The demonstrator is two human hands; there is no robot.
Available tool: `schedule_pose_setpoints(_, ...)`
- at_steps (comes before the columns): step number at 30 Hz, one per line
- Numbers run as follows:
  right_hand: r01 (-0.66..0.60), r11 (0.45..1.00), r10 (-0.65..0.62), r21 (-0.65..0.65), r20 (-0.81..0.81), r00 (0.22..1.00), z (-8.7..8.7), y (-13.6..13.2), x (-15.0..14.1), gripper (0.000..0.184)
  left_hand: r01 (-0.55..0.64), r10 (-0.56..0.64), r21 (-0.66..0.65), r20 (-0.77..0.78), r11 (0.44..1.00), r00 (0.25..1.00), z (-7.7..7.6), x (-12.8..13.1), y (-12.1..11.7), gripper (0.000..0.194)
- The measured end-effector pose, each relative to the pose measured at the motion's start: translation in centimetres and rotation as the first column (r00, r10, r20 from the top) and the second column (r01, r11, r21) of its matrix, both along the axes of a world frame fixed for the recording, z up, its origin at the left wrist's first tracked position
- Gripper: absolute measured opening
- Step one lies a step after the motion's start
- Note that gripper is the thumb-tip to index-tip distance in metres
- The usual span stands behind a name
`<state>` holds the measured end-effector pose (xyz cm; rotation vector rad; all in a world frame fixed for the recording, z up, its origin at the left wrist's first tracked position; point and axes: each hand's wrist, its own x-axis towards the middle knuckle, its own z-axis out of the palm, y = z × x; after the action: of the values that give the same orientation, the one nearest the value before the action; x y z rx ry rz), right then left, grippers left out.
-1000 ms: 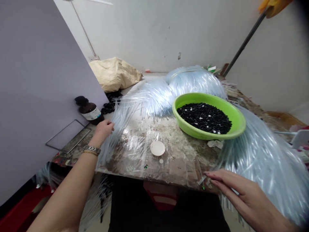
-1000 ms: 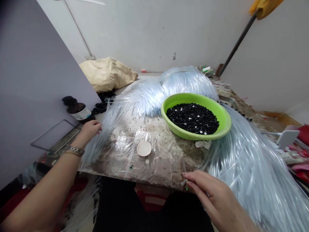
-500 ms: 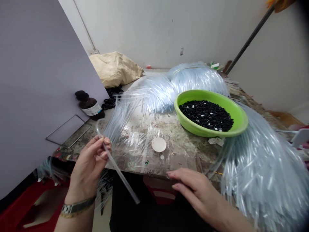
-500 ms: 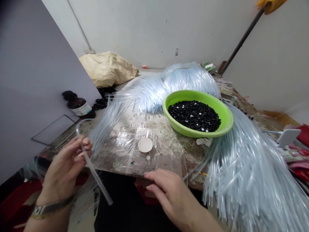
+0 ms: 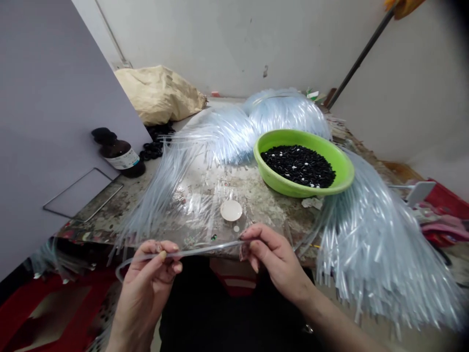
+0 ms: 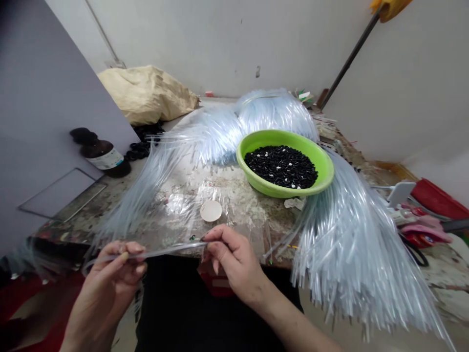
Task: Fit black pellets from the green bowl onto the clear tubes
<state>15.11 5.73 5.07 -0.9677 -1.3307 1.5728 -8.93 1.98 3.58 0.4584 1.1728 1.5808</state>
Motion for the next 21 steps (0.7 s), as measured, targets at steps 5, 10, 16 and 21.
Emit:
schedule_pose_setpoints(5,-0.088,0.995,0.089,-0.037,0.009,0.996,0.6,0.7,0.6,0.022,0.561,-0.556,-0.162,0.078,0.812,0.827,-1.7,1.6,-2.8,0.029)
schedule_pose_setpoints(10,-0.279,0.957,0.251,0.077,0.257,0.933,1.1,0.8,0.5,0.013,0.484,-0.502,-0.141,-0.149,0.863,0.852,0.8,2.7,-3.0,0.031)
schedule_pose_setpoints(16,-0.417,0.867,0.253,0.273,0.479,0.841,1.8,1.0,0.1,0.013,0.464,-0.439,-0.162,-0.681,0.871,0.587,0.6,4.2,0.3,0.025)
schedule_pose_setpoints(21,-0.403,0.869,0.189,0.287,0.56,0.807,2.7,1.8,1.3,0.014,0.636,-0.659,-0.247,-0.497,0.731,0.565,-2.2,6.8,0.7,0.032)
